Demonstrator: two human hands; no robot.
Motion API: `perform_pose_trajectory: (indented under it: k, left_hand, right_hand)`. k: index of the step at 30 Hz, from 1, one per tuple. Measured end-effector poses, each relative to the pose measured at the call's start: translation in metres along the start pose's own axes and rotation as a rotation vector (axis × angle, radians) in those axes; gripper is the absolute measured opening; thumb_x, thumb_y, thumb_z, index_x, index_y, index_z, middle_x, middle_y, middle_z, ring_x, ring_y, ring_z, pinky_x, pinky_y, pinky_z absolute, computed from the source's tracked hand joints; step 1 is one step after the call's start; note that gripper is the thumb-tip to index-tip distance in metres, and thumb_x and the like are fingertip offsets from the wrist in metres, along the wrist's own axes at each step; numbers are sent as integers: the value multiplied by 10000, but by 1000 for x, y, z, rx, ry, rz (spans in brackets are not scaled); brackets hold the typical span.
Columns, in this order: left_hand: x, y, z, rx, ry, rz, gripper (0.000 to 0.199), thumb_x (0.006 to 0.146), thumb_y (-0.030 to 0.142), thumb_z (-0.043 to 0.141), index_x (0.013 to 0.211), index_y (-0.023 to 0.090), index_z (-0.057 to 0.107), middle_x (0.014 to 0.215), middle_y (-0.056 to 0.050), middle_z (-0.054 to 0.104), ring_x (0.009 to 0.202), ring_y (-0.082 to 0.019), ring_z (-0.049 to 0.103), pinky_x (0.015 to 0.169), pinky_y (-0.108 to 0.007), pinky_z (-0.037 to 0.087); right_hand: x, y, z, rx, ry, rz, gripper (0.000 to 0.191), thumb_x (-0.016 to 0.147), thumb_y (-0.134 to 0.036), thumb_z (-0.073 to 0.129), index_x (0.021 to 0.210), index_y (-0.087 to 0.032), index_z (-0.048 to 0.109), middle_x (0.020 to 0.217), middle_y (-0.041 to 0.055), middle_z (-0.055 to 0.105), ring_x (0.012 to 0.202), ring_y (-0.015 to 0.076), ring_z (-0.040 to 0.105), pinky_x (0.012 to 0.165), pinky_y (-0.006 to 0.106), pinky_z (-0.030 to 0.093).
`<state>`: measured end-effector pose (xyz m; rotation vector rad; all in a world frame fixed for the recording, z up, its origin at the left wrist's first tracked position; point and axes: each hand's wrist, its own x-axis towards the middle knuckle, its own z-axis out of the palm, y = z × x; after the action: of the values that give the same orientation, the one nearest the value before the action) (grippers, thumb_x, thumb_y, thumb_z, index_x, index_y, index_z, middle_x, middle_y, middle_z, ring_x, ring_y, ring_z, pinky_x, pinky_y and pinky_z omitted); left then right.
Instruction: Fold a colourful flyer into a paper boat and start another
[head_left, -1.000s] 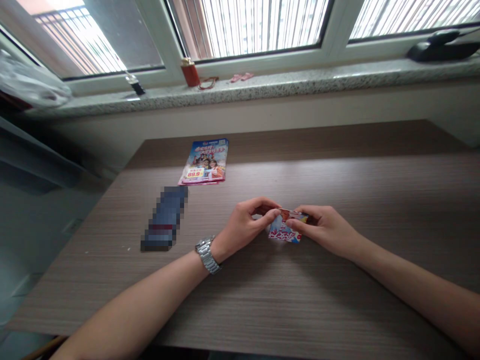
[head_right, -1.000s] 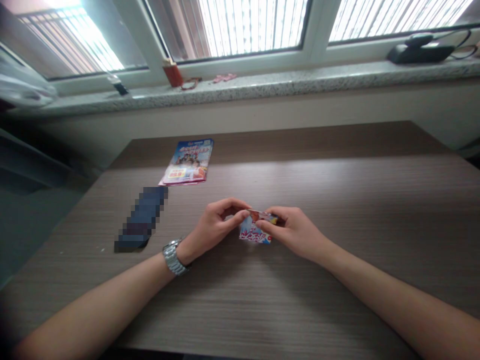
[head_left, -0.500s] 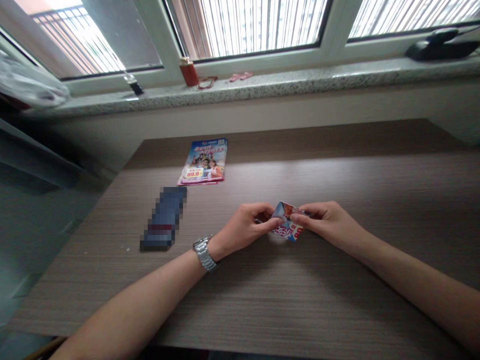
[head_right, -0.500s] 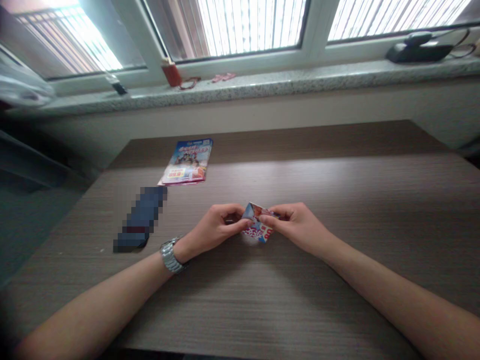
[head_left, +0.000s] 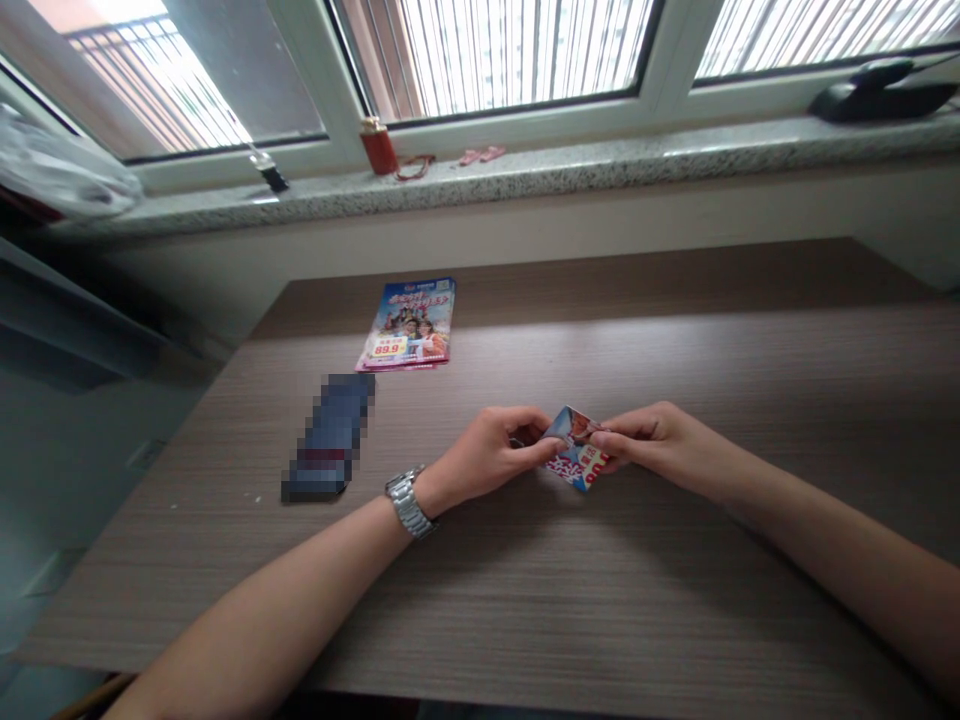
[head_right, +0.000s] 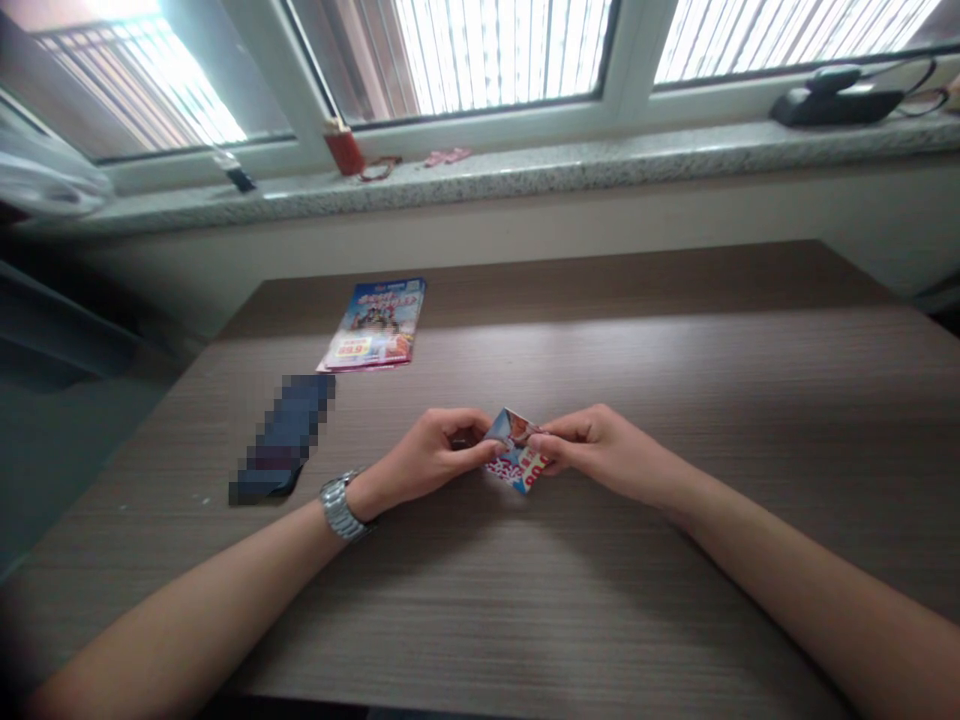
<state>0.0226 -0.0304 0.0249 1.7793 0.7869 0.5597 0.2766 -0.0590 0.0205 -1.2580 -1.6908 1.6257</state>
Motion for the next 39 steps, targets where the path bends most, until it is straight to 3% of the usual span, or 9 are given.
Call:
perform_pose_trajectory:
  k: [7,13,22,30,39]
  left_hand:
    - [-1,-1,4,27,18,24,264,947,374,636,899,116,670,747,5,597,664,-90,500,608,-197,398]
    - [0,-3,9,-113,83,115,383,943,322,671,1290,170,611,999,-59,714,854,-135,671,780,-235,537]
    - [4,-9,6,-170,243,123,243,921,266,703,1135,155,676,970,-50,726,850,-120,688,776,-210,567]
    - [4,-11,5,-177,224,107,239,930,254,688,1148,159,666,969,-45,719,867,-123,683,792,-216,560]
    - [3,-11,5,-148,213,83,249,945,274,666,1163,155,659,987,-58,704,890,-135,665,811,-239,550]
  right_hand:
    - [1,-1,5,47,1,-13,426,885,-570,648,929,-181,818,905,57,803,795,198,728,751,303,589]
    - [2,2,10,-34,17,5,433,899,-570,622,886,-179,807,827,45,786,753,188,711,723,301,583]
    - [3,0,8,44,207,-33,374,848,-543,706,971,-204,806,958,70,798,820,213,733,789,342,601]
    - [2,-1,8,-2,318,-50,335,817,-533,743,904,-210,768,856,50,782,750,197,723,725,317,595]
    - [0,-1,7,-93,300,-70,387,864,-572,675,906,-197,760,852,71,772,771,227,697,716,336,557]
